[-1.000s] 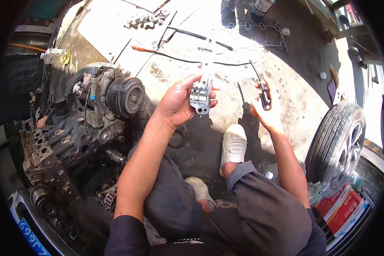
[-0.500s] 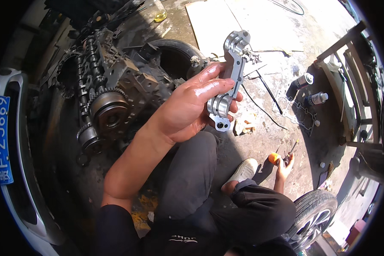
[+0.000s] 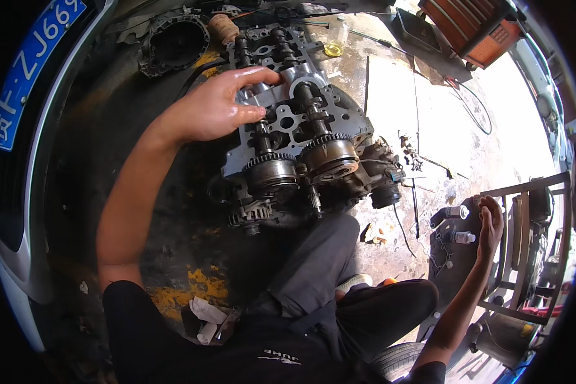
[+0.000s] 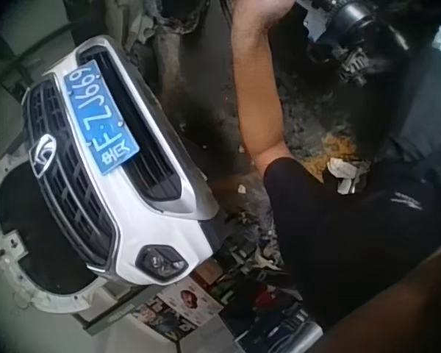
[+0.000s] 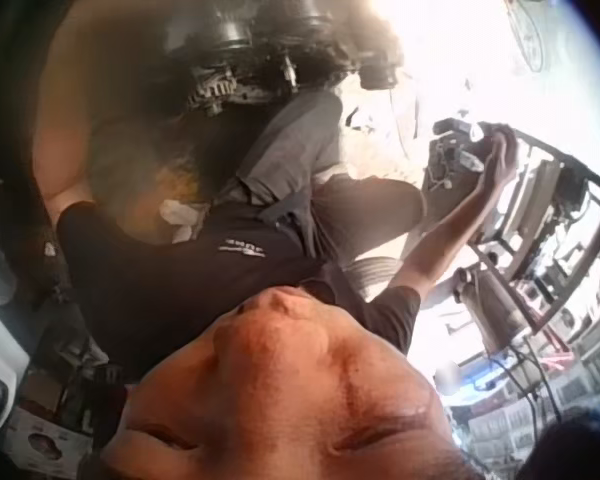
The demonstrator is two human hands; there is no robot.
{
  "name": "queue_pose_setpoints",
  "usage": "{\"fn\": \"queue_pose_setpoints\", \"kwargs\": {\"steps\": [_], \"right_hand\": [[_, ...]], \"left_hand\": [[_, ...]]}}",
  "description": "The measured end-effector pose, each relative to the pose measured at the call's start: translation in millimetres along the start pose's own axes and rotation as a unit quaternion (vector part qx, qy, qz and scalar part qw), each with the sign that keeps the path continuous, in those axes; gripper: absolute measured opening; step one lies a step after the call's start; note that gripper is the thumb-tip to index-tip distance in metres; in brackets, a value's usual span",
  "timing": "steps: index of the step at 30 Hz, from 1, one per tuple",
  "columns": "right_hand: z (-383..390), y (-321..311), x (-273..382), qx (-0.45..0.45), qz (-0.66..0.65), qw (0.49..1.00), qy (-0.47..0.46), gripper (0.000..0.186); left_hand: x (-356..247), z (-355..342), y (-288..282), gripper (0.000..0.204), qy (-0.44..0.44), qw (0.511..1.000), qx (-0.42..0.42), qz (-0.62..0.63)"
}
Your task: The person sits on the floor and works on a disassembled car engine, using a spray bottle to clean parts and a rag to wipe them. They handle the camshaft, cylinder head, and small metal components, arranging them on the floor.
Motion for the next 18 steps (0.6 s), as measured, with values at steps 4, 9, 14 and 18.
{"fn": "queue_pose_setpoints", "kwargs": {"steps": [4,9,14,18], "right_hand": [[-11.4,152.7,129.8,0.174,0.049,0.977,-0.114,0.034],[40.2,273.3,198.3,0.321,0.042,0.926,-0.195,0.031],[35.4,306.2,188.6,0.318,-0.033,0.936,-0.147,0.025],[10.7,329.7,175.3,0.314,-0.045,0.938,-0.137,0.022]], "left_hand": [[1.4,-5.1,32.1,0.050,0.050,0.989,-0.045,-0.128],[-4.2,-6.2,48.7,0.049,0.033,0.989,-0.051,-0.137],[-4.4,-8.4,54.3,0.043,0.037,0.985,-0.066,-0.156],[-7.8,-14.3,55.4,0.042,0.046,0.987,-0.049,-0.145]]}}
Point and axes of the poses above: each hand's wrist, its own z-axis away from the middle knuckle, its own y-axis out of the palm, x = y × z, the point moved 9 cm from there along -z, towards the middle knuckle, and after that the axes turned 13 degrees about -z, right-handed, at the moved point
